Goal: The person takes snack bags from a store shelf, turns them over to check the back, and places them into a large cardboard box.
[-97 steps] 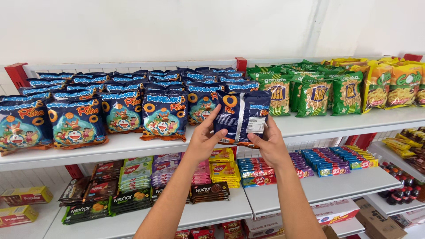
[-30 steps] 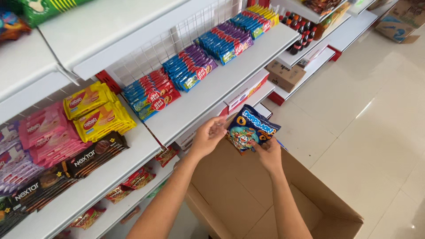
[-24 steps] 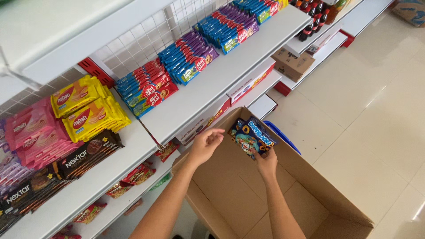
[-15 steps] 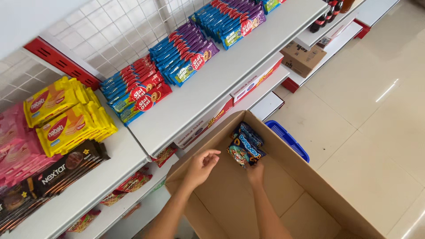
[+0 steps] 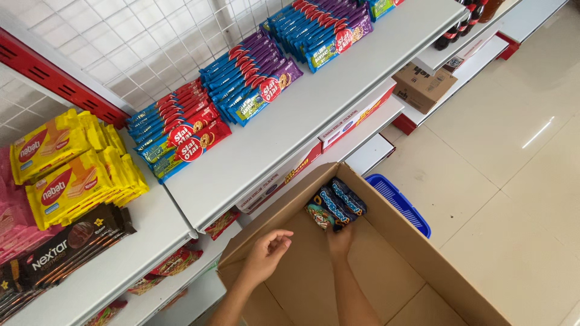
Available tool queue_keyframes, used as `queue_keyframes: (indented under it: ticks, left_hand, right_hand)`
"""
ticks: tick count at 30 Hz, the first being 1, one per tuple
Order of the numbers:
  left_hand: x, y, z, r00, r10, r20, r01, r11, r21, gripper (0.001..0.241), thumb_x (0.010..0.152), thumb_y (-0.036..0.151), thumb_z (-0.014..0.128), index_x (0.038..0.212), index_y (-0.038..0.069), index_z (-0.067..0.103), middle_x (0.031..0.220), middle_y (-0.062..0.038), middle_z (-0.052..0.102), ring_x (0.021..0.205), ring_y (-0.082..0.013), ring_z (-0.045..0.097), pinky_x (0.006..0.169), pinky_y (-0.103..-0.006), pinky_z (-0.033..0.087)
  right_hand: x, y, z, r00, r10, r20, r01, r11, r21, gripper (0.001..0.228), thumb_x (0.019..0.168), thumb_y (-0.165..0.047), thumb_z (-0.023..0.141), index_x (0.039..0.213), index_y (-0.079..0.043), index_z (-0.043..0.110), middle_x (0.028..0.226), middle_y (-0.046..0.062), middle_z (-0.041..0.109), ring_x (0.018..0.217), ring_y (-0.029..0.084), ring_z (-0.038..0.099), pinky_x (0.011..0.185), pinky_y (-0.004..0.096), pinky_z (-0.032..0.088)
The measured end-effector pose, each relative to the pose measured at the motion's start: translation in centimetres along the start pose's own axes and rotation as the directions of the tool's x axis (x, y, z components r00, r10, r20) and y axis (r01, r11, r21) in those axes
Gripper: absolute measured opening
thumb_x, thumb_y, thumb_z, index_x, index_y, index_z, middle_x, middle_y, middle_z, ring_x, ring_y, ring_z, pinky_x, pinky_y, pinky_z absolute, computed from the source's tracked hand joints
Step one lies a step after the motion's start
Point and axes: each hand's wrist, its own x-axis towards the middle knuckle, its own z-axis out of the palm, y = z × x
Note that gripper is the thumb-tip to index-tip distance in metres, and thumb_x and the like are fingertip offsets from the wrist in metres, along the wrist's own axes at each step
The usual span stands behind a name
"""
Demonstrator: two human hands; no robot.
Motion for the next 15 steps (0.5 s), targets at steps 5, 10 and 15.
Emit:
queue_keyframes:
  ticks: [5, 10, 15]
  left_hand:
    - [0.1, -1.2, 0.4, 0.999, 0.024, 0.028, -0.025, 0.999, 0.048, 0.026, 0.094, 0.023, 0.065, 0.116, 0.019, 0.077, 0.095, 0.004, 0.072, 0.079, -0.0071, 0.062, 0.077, -0.0237, 0.053]
    - [-1.1, -0.1, 1.8, 0.998, 0.045, 0.042, -0.05, 0.992, 0.12, 0.024, 0.092, 0.024, 0.066, 0.114, 0.022, 0.078, 0.093, 0.007, 0.075, 0.078, -0.0052, 0.064, 0.078, -0.023, 0.054]
    - [-2.6, 0.2, 3.1, 0.978, 0.188, 0.092, -0.196, 0.976, 0.094, 0.02, 0.092, 0.018, 0.068, 0.108, 0.02, 0.079, 0.087, 0.006, 0.075, 0.071, -0.0057, 0.065, 0.072, -0.0232, 0.053]
  right_hand:
    - [-2.0, -7.7, -3.8, 0.914, 0.383, 0.132, -0.402, 0.897, 0.183, 0.064, 0.077, -0.008, 0.08, 0.132, -0.006, 0.047, 0.129, 0.014, 0.064, 0.118, 0.025, 0.065, 0.096, 0.038, 0.056]
    - [-4.1, -9.3, -6.4, 0.854, 0.505, 0.128, -0.513, 0.858, 0.037, 0.066, 0.081, -0.022, 0.073, 0.141, -0.015, 0.047, 0.115, 0.005, 0.059, 0.093, 0.019, 0.063, 0.084, 0.035, 0.05]
    - [-6.3, -9.9, -8.2, 0.886, 0.452, 0.103, -0.448, 0.892, -0.06, 0.021, 0.086, -0.017, 0.056, 0.102, -0.016, 0.069, 0.091, 0.002, 0.072, 0.081, 0.02, 0.066, 0.069, 0.037, 0.05]
